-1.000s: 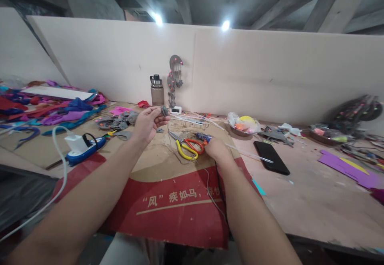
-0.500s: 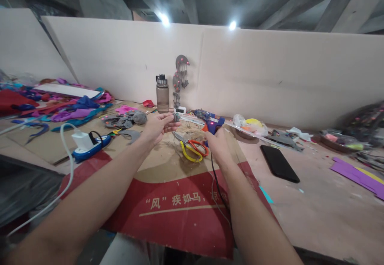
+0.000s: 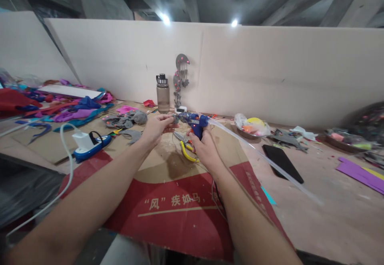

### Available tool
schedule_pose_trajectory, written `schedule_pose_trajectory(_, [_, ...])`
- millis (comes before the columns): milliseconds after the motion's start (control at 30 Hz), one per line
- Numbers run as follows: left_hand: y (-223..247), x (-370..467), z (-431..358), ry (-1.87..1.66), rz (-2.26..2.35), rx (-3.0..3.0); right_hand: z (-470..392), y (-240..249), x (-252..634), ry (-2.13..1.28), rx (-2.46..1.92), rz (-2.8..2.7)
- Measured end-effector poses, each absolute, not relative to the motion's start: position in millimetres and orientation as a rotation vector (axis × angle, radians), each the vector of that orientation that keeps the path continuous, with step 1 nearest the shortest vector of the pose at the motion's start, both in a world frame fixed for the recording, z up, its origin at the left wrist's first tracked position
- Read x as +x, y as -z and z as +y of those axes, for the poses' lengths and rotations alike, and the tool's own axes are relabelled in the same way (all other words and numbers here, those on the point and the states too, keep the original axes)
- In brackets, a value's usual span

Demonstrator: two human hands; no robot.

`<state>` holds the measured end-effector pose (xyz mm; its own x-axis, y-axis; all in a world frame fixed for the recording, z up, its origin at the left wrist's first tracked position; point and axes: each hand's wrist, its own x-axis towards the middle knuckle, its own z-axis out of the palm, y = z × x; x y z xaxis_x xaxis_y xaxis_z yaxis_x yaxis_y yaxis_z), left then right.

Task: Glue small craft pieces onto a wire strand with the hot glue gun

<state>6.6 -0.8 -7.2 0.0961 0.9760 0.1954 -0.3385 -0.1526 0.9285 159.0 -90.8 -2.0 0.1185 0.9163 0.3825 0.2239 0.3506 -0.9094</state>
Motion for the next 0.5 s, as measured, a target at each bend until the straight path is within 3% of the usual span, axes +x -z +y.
schedule_pose_trajectory(500, [9.9, 7.8, -0.1, -1.381, 0.767, 1.171, -86.1, 11.0, 162.5, -0.696, -1.185, -1.396])
